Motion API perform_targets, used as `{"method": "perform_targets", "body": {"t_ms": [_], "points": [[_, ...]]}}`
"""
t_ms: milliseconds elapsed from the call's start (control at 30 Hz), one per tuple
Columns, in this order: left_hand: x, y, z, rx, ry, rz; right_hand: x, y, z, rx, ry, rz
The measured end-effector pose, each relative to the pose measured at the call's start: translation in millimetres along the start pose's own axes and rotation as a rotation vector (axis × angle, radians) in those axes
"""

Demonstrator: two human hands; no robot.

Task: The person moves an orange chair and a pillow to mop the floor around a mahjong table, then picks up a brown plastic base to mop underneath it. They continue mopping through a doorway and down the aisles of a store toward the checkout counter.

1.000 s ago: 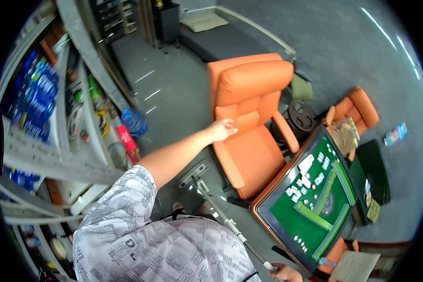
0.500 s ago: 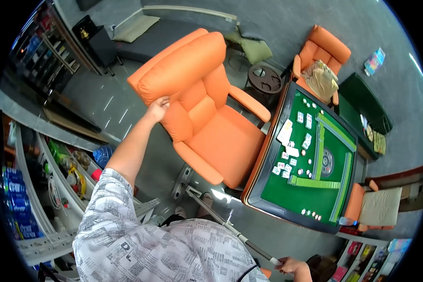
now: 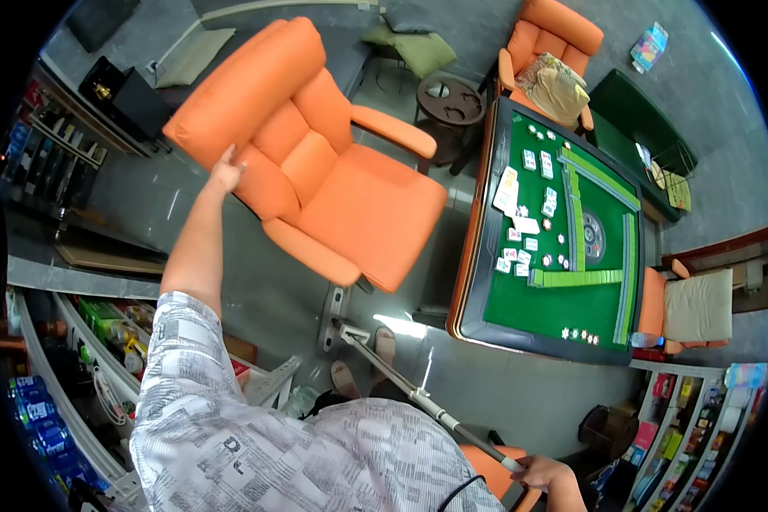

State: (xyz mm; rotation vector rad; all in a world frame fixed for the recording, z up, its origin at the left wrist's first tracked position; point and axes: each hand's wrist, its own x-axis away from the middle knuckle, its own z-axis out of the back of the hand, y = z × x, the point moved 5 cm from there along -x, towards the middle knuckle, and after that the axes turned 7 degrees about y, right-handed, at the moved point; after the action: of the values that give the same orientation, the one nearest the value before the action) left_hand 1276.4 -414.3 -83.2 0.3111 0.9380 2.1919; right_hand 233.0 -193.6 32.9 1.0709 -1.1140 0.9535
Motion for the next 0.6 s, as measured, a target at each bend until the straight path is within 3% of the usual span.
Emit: {"method": "perform_targets", "body": {"t_ms": [33, 167, 300, 467, 600], "points": [[10, 12, 12, -0.147, -0.007, -0.016, 0, 4, -6, 0.023, -0.01, 0.0], [50, 12, 18, -0.231, -0.02, 0.032, -15, 21, -16, 0.013, 0.004, 0.004], [102, -21, 27, -0.263, -0.092, 0.118, 21, -14, -10, -0.01, 0.094, 0.002], [167, -127, 19, -0.24, -0.084, 0.237, 26, -20, -11, 0.053, 0.17, 0.045], [256, -185, 7, -0.309, -0.209, 0.342, 28, -20, -18, 0.054, 0.21, 0.056]]}}
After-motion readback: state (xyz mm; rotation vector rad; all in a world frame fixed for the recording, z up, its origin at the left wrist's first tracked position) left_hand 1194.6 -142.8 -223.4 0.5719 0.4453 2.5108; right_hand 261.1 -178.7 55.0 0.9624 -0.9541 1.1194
